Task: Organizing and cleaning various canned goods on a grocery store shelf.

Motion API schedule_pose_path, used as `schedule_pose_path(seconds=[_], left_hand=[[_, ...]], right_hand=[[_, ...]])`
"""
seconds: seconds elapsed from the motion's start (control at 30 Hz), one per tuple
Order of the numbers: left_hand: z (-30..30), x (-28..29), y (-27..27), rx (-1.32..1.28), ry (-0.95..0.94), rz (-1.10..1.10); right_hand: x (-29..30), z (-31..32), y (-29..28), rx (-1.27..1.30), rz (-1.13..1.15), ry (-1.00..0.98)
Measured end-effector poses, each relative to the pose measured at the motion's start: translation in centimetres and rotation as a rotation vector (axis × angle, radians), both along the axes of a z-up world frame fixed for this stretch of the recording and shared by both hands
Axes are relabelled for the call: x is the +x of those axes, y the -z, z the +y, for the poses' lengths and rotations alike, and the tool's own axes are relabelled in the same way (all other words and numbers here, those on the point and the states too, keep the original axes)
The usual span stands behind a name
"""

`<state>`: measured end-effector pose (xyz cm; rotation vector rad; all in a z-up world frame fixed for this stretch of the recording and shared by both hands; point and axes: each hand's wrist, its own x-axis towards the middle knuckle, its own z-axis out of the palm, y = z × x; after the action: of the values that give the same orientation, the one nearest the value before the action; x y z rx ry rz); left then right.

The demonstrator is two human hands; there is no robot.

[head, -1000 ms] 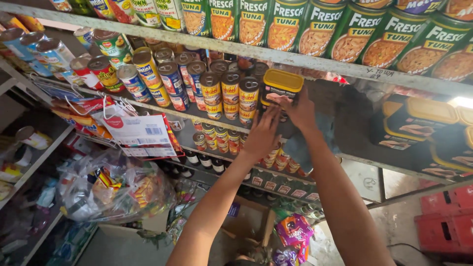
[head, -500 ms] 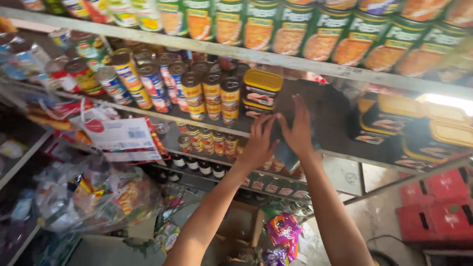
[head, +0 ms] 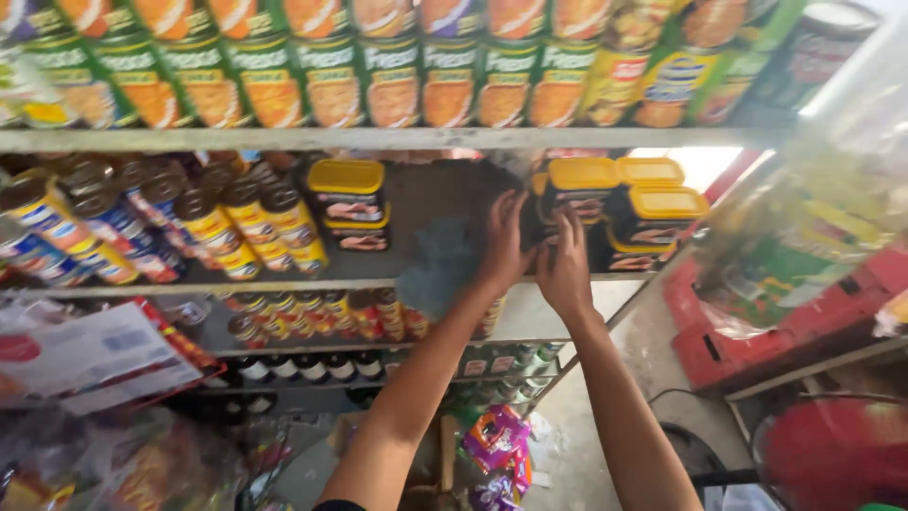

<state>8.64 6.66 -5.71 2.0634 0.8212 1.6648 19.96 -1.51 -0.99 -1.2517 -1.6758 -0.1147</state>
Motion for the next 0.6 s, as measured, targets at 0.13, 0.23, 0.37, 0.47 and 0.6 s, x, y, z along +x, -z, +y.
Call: schedule_pose_path(seconds=[0.13,0.23,0.37,0.47,0.6], left_hand=[[3.4,4.7,0.4,0.043,-0.117,0.007],[5.6,6.8,-0.2,-0.098,-0.026,0.0],[6.9,7.6,-0.4,-0.036,0.035,-0.168],[6.1,7.2,-1.0,-0.117,0.037,-0.176],[6.5,6.5,-1.0,-0.066,-0.16,-0.049]], right_hand=[[2.4,-0.7,-1.0,0.011,0.053,-0.04],[3.6,-0.2,-1.3,0.04,-0.073,0.039],[5.0,0.0,-0.6,-0.007,0.071,0.023],[5.4,0.1,0.0,-0.087,0.114,0.029],[5.0,0.7,0.3,-0.035,0.153,0.006]])
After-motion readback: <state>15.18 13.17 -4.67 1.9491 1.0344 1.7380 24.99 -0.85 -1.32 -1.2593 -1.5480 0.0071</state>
